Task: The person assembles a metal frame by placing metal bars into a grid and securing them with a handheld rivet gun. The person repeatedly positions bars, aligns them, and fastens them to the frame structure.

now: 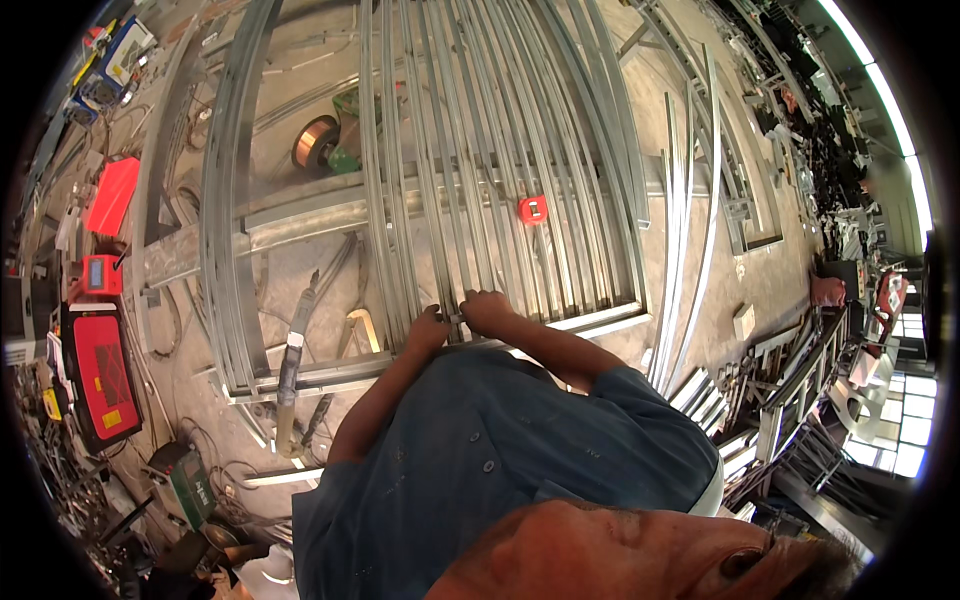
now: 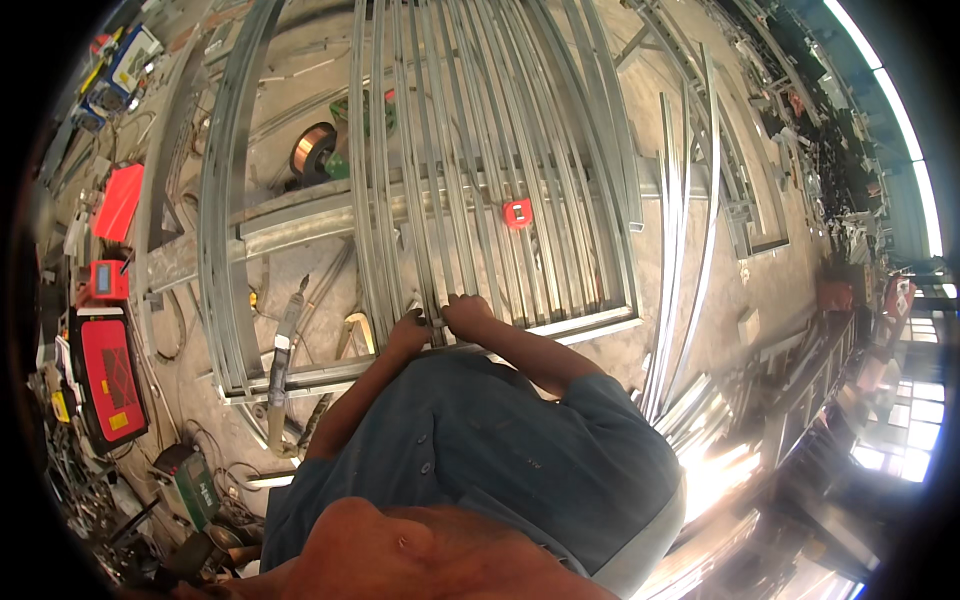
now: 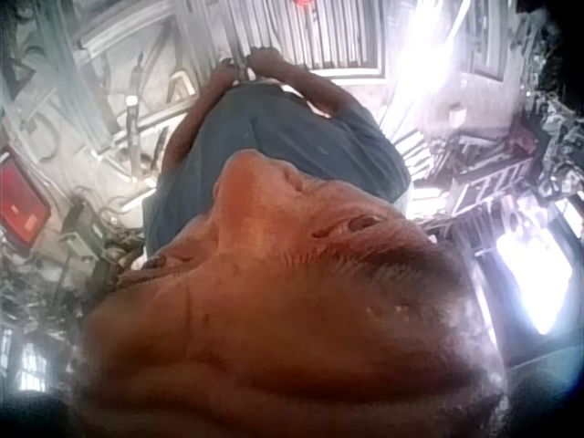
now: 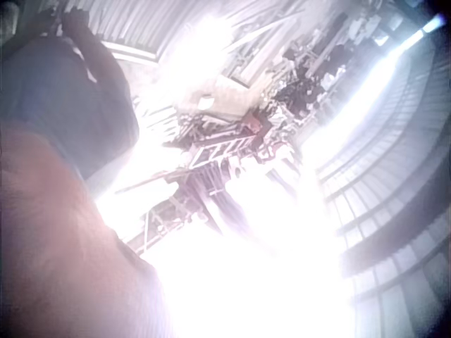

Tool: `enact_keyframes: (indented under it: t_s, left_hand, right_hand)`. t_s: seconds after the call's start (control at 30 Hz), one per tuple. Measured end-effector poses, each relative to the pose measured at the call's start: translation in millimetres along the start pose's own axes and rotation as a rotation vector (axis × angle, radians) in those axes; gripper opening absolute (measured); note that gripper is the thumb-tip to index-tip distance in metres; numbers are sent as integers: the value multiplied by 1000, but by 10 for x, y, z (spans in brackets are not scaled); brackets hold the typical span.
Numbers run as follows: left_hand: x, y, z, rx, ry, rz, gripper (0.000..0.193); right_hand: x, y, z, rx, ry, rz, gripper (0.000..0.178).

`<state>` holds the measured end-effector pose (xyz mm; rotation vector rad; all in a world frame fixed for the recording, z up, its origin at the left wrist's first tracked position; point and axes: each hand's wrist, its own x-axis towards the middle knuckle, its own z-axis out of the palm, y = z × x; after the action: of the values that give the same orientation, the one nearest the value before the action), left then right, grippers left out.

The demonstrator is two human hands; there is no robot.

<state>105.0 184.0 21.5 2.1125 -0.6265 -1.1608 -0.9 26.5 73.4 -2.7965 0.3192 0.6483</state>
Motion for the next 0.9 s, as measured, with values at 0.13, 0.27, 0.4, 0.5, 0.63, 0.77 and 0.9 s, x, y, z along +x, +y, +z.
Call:
enact_keyframes:
  t_s: [0.13,0.27,0.4,0.5,0.63,0.77,0.9]
  left_hand:
    - [343,-516,232,220,2,207,63]
    - [379,-691,323,241,-43,238,66]
    - [95,-289,110,19,-45,113,67]
    - [119,-324,114,-19,-13,100,68]
    - [264,-809,318,168,15,325,68]
    - [132,-415,146,118,-19,271,67]
    - [13,-49,-41,35,-48,97,68]
  right_hand:
    - [66,55,49,-10,24,2,18]
    - [51,101,169,16,52,-16,16]
    - [51,111,164,-29,20,-35,14]
    - [66,117,91,-22,-22,-64,14]
    - [85,95,43,-19,-51,-75,14]
    - [67,164,74,9,-56,-46,14]
    - [46,154,-4,37,-39,-68,15]
